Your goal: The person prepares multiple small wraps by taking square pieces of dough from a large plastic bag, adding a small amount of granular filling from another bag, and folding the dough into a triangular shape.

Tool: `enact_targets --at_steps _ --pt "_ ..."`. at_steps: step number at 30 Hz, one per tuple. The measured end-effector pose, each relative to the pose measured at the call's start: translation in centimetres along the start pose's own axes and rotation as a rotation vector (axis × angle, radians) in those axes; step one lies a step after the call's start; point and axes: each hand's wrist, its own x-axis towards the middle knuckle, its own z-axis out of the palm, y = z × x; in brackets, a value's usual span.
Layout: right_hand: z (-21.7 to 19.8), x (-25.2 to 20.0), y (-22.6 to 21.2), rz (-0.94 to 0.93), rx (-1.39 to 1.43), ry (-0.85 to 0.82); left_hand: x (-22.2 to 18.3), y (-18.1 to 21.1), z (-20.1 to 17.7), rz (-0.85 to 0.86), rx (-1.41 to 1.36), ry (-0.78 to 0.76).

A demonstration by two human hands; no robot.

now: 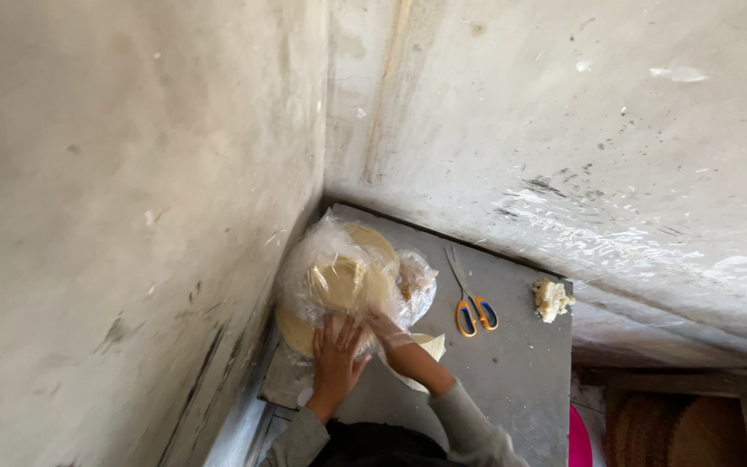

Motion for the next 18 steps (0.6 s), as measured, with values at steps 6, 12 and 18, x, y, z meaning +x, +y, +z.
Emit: enact_targets --at_steps 6,12,18 --pt "-7.2 -7.3 5.6 0.741 0.182 0.298 0.4 -1.5 -0.7 -0.037 0.008 -0.169" --pt "-8.2 -7.9 9.1 0.987 -0.281 0.262 0.9 -1.0 -1.9 -0.103 0.103 -0.220" --pt "-10.8 -9.8 12.2 0.752 -0.184 0.277 0.7 -1.0 -2.0 -0.141 0.130 -0.198"
